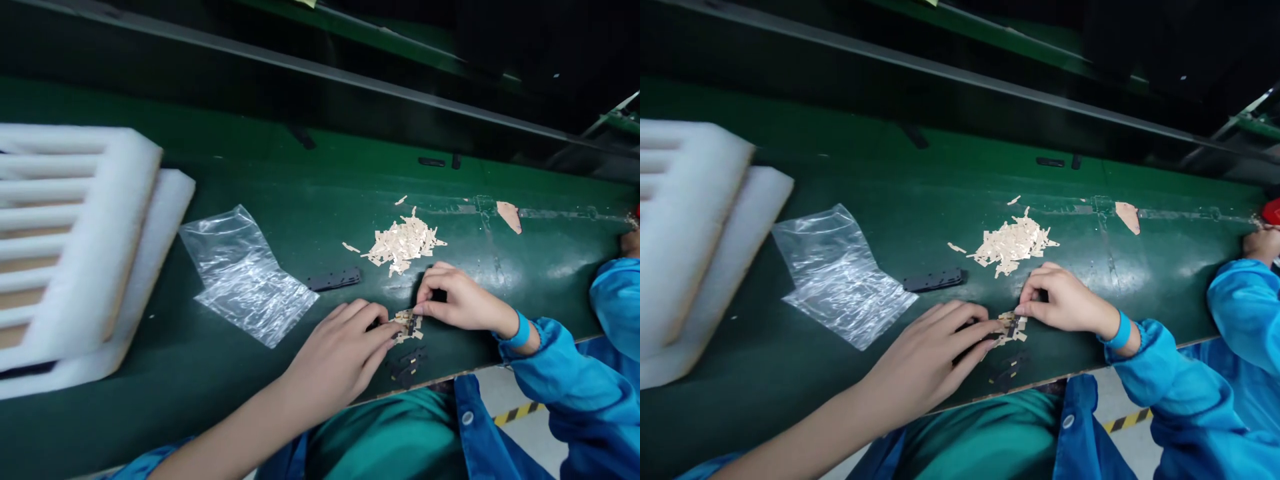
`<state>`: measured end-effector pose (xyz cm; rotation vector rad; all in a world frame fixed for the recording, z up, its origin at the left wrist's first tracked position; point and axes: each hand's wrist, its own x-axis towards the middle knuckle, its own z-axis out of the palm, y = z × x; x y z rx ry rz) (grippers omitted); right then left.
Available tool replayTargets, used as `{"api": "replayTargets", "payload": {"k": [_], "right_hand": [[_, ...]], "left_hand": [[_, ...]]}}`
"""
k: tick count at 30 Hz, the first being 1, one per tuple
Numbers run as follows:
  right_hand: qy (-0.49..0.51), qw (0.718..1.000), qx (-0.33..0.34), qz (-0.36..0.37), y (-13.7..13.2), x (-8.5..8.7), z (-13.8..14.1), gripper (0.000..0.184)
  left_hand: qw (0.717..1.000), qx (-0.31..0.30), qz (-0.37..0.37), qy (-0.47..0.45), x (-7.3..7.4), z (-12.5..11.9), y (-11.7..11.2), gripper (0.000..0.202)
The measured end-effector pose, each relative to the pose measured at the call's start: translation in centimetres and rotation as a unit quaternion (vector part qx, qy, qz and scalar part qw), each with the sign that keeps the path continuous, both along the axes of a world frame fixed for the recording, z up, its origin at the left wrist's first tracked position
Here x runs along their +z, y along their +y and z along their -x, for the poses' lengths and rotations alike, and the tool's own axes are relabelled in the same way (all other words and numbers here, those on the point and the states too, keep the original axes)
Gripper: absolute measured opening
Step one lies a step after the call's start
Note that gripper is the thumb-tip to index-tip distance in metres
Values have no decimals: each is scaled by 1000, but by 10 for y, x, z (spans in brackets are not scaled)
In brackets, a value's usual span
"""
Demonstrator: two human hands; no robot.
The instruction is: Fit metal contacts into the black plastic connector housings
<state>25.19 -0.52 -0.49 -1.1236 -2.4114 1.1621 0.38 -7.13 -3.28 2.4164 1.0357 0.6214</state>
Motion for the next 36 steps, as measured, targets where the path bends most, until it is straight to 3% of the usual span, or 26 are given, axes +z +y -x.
{"api": "replayTargets", "payload": {"k": [5, 8, 12, 14, 16, 21, 25, 30, 36], "right_hand": [[102, 972, -108, 180, 4, 8, 1, 22], [136, 956, -125, 227, 4, 14, 5, 23], [160, 971, -114, 138, 7, 23, 12, 14], [169, 976, -105, 90, 8, 26, 16, 5], [180, 976, -111, 57, 9, 26, 19, 9], [208, 967, -149, 7, 12, 19, 25, 14], [221, 963, -153, -31, 14, 15, 27, 14], [214, 961, -156, -79, 15, 13, 28, 15], [156, 967, -144, -143, 11, 13, 28, 15]], "left_hand": [[986, 20, -158, -55, 15, -5, 9, 17], [984, 30, -129, -115, 30, -7, 22, 13], [966, 121, 91, -210, 44, -12, 46, 19], [956, 139, 137, -220, 47, -15, 56, 23], [949, 157, 152, -227, 47, -18, 61, 20], [945, 224, 90, -222, 43, -19, 62, 8], [968, 167, 48, -179, 39, -18, 61, 19], [978, 113, 31, -173, 34, -16, 59, 23], [989, 85, -3, -121, 31, -16, 57, 29]]}}
